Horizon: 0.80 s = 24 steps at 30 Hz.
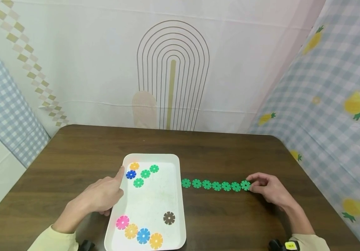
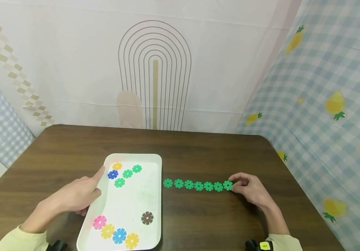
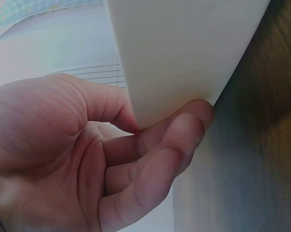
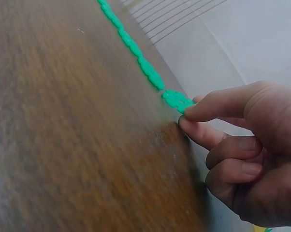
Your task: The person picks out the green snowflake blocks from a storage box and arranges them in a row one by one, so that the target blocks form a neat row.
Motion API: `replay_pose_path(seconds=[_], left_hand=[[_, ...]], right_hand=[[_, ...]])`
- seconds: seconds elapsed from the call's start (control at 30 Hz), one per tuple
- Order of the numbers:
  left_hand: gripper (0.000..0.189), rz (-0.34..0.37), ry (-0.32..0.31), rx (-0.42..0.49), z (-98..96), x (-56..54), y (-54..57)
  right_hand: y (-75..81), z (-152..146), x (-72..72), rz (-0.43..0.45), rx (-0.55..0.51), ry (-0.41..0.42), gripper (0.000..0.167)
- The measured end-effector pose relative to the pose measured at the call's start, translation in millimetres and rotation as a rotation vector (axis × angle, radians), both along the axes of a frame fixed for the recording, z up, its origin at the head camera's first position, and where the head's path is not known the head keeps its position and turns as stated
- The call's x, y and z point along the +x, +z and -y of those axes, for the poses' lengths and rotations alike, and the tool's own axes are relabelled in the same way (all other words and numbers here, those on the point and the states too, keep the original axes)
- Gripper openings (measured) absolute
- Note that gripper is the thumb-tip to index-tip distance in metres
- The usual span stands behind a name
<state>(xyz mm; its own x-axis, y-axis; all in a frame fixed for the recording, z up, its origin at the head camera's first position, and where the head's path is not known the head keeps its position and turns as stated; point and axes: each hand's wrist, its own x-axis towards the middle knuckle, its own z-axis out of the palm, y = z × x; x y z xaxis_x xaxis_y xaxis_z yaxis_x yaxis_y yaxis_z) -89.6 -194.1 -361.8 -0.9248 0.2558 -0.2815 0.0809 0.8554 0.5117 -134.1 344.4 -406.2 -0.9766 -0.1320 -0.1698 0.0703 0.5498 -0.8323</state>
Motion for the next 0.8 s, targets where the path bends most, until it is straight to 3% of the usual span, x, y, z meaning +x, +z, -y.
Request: replay_pose_path(seconds=[0.8], left_hand=[[0.083, -0.010, -0.017, 0.014, 0.6, 1.4, -0.3]], right_hand=[[-0.5, 1.3, 0.0, 0.009, 0.012, -0.016, 0.035]])
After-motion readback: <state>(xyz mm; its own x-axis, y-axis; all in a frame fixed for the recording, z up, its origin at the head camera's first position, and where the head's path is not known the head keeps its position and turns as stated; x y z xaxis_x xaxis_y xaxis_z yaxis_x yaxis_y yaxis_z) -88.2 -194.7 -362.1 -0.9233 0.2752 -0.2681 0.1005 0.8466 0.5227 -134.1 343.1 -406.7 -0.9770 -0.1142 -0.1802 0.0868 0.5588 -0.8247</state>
